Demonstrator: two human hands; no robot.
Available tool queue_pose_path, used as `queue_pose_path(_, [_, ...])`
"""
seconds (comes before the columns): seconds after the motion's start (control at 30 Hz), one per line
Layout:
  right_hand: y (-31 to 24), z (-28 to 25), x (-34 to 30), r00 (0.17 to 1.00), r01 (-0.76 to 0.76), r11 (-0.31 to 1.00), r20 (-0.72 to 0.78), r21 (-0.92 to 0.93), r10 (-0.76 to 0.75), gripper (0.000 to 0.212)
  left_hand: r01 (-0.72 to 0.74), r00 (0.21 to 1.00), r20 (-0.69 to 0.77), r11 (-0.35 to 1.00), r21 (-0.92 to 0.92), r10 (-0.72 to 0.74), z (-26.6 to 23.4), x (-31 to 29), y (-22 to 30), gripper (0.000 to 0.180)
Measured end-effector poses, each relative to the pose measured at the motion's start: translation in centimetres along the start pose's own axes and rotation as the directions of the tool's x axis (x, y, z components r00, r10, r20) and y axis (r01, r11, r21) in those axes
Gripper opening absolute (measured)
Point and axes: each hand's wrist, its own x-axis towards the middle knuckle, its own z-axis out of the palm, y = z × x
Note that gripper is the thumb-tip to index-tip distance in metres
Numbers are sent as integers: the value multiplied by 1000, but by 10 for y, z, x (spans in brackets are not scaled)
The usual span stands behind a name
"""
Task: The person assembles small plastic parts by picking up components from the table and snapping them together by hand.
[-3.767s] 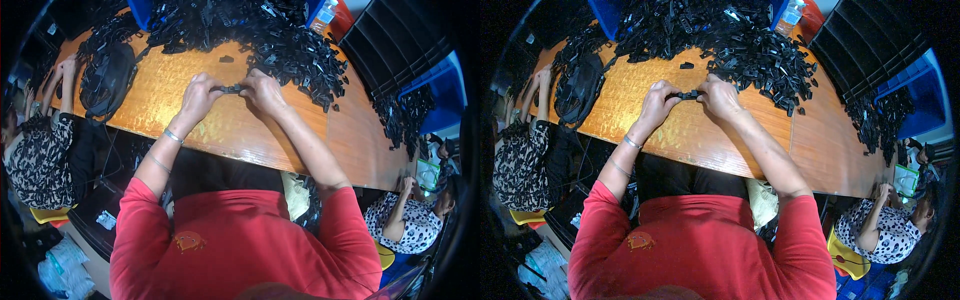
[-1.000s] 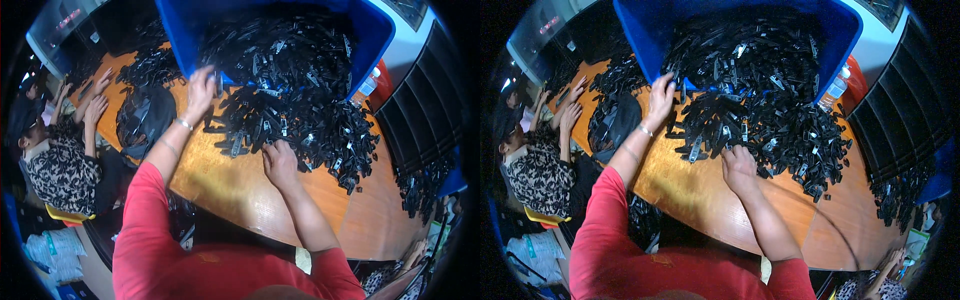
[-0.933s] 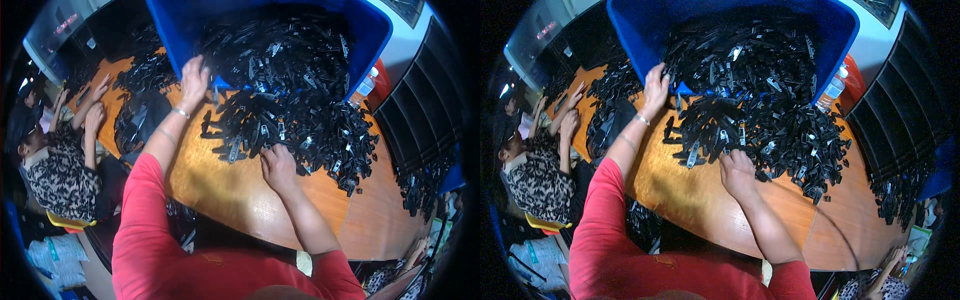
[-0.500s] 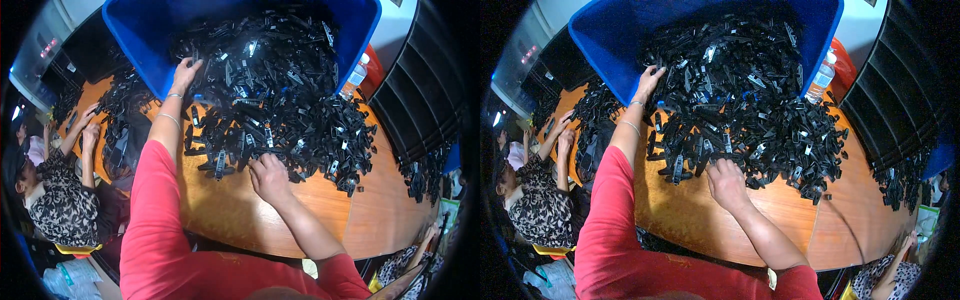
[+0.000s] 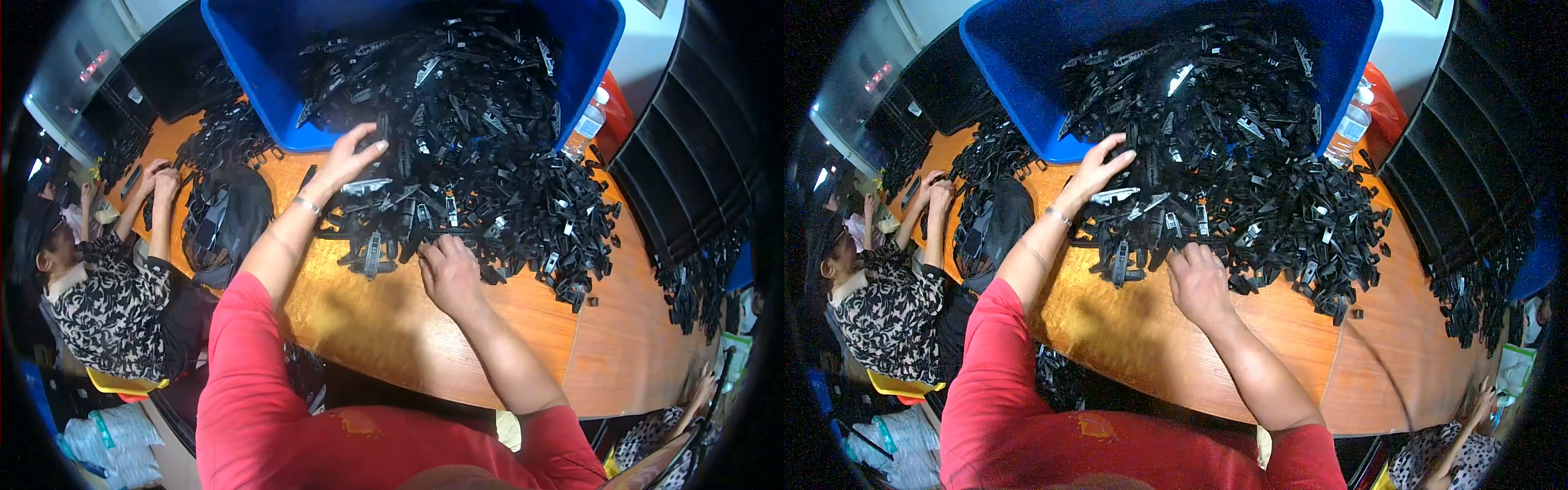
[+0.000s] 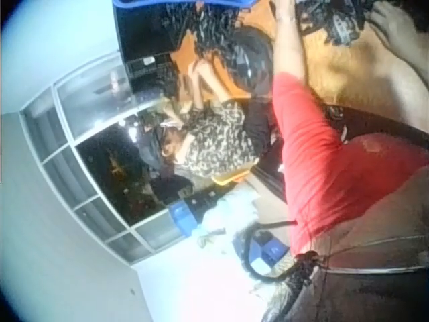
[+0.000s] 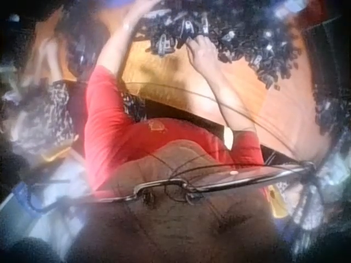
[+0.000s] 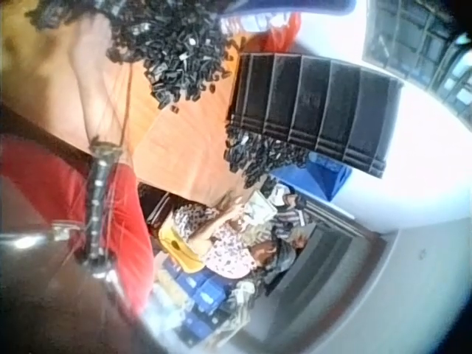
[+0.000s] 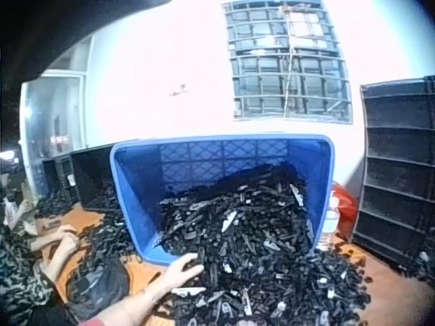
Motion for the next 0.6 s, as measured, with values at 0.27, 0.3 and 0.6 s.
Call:
queue_pose_path(0.27, [2, 0, 2, 1000, -18, 1000, 9, -7, 18, 18, -54, 835, -505, 946, 319, 218, -72, 55, -42, 31])
queue_pose_path(0.3, [2, -1, 2, 1000, -29, 999, 9, -21, 29, 18, 40, 824, -515, 883, 467, 235, -80, 73, -56, 36])
queue_pose_path(0.6, [-2, 4, 5, 999, 20, 999, 48, 26, -21, 15, 346, 891, -388, 907, 240, -237, -122, 159, -146, 84])
